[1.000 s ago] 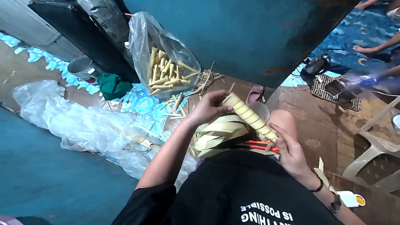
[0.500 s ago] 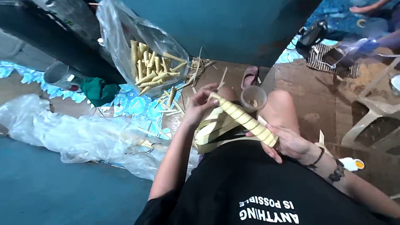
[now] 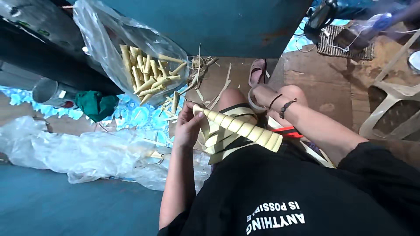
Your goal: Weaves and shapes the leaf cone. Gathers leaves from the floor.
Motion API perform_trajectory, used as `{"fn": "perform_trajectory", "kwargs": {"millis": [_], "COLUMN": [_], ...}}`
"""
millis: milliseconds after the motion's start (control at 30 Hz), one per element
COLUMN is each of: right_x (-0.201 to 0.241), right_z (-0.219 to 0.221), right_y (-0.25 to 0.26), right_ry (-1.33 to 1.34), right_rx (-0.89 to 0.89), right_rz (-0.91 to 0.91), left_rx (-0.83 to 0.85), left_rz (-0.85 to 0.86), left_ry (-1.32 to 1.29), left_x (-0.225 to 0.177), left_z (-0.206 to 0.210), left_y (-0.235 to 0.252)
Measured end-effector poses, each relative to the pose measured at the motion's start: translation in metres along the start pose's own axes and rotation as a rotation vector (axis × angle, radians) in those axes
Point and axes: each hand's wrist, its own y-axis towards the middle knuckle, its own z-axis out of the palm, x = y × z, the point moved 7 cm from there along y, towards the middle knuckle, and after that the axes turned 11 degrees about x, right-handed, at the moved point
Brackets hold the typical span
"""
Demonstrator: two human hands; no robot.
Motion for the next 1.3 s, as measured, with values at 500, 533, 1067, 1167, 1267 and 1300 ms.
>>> {"fn": "perform_trajectory", "kwargs": {"millis": [500,533,1067,1167,1267,1300], "right_x": [-0.043,-0.045,-0.029,-0.017,-0.012,-0.010], "right_z": [-0.011,-0.012,-0.022,-0.032,-0.038,-0.040], "right_y": [-0.051,-0.057,-0.100,-0.116,-0.125,-0.130], "right_ry": [0.713,0.662,0.498,0.668,0.985,1.035], "right_rx": [-0.041,-0.062,-0.261,-0.282,-0.378,-0.434], "right_rz": [-0.162,-0.146,-0.131,-0.168,-0.309,-0.344], "left_rx": [0.132,0.186,0.435,0.439,0.437,0.435], "left_rz": [-0.047,-0.063,-0.171,-0.170,-0.181,-0.186], "left_ry": [-0.339,-0.358,-0.321,-0.314,-0.310,-0.309], "left_x": [-0.006,-0.004,0.001,0.001,0.002,0.003], "left_z": [0.047,0.056,0.107,0.109,0.111,0.111], "left_y": [0.008,0.010,0.008,0.007,0.008,0.008]}}
